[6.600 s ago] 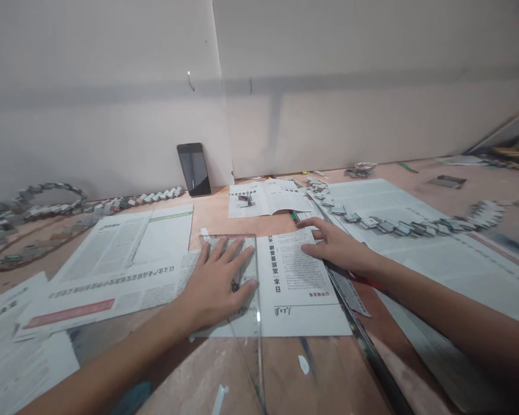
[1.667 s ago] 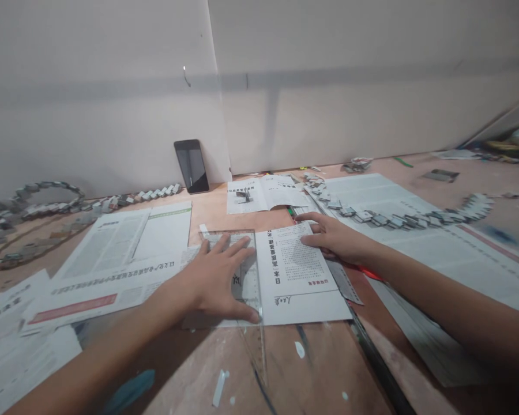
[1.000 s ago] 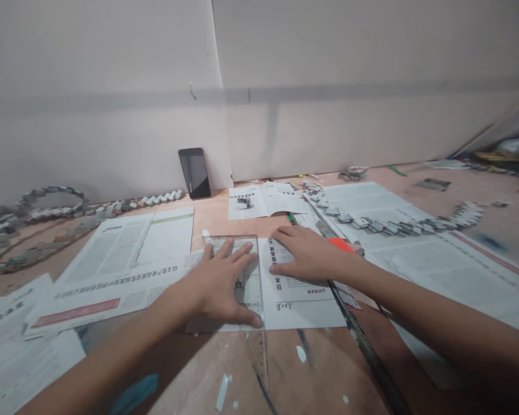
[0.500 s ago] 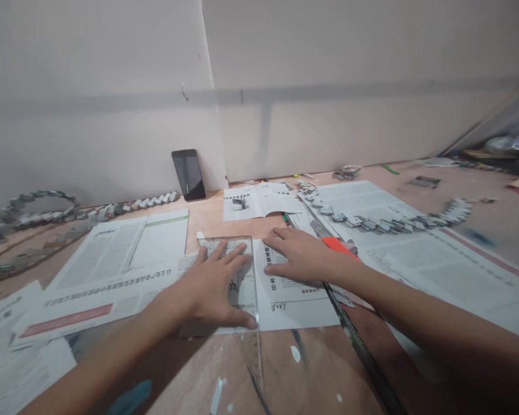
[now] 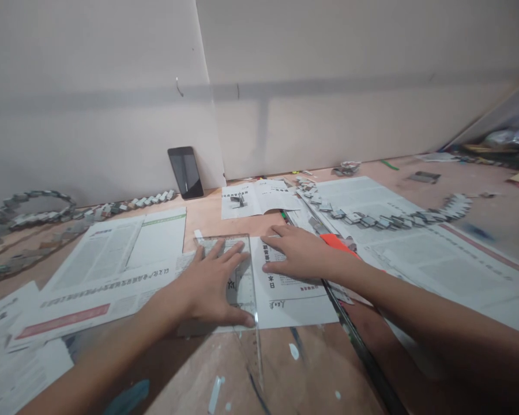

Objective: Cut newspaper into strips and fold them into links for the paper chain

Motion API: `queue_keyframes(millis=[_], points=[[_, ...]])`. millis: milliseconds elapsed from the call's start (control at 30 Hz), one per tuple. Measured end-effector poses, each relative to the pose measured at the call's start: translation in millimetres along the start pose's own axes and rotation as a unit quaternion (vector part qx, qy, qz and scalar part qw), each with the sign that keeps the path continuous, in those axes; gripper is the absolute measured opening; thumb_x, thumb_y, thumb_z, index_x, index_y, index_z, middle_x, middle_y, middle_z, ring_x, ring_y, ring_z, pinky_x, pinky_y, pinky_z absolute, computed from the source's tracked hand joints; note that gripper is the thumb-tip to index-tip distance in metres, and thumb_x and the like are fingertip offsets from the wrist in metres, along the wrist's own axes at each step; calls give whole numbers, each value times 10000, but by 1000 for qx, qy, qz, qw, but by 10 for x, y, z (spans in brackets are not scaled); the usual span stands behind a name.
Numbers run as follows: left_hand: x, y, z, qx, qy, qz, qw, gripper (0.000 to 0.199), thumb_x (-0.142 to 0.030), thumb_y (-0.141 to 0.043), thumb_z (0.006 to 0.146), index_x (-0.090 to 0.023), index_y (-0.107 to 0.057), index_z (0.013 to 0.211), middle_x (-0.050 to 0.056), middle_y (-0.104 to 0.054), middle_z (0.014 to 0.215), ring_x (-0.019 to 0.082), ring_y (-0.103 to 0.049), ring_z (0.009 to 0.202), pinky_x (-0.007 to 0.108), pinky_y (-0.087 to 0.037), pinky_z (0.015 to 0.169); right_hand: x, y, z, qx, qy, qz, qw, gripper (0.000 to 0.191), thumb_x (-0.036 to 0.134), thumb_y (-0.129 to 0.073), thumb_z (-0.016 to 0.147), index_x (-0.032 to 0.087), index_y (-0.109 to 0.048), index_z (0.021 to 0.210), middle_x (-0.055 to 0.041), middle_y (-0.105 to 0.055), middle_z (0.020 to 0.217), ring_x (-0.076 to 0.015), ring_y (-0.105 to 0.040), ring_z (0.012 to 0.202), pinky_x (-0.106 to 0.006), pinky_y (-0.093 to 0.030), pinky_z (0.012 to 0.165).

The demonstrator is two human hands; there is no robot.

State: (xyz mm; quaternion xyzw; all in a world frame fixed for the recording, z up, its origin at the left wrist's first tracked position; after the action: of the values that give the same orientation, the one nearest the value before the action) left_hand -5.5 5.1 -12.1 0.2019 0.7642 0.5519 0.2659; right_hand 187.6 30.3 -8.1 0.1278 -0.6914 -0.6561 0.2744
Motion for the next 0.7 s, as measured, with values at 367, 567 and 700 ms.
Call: queue_keyframes(millis=[367,567,700], points=[[-11,12,4,-3,0,-11,1000,1151,-844,-546,543,-259,-251,1489,69,-100,1584,445,-28,1415,682,-83,1094,-2,-10,2,9,-1,-4,1000,568,613,-514,807,231,-589,1220,-137,-565,1232,-331,-503,1146,-427,-435,895],[-17,5,4,-3,-1,-6,1000,1153,-845,-539,547,-250,-246,1491,77,-120,1582,444,-27,1417,683,-93,1090,-5,-10,3,4,0,-4,1000,556,613,-513,813,220,-601,1197,-137,-571,1220,-328,-503,1145,-412,-423,909],[-15,0,10,-6,1,-3,1000,1159,-857,-519,550,-242,-241,1492,78,-111,1583,445,-31,1416,691,-110,1084,-19,-15,-2,6,-3,0,1000,545,611,-519,811,232,-602,1194,-133,-570,1225,-331,-497,1151,-417,-428,899]])
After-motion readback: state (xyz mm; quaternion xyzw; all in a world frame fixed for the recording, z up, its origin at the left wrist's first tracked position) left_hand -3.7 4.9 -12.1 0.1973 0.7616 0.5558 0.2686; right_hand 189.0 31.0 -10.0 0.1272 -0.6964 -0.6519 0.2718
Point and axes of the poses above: each hand's wrist, its own z-axis towards the middle knuckle, its own y-axis out of the back of the hand, x = y × z, the point moved 4 cm from there along z, towards the middle knuckle
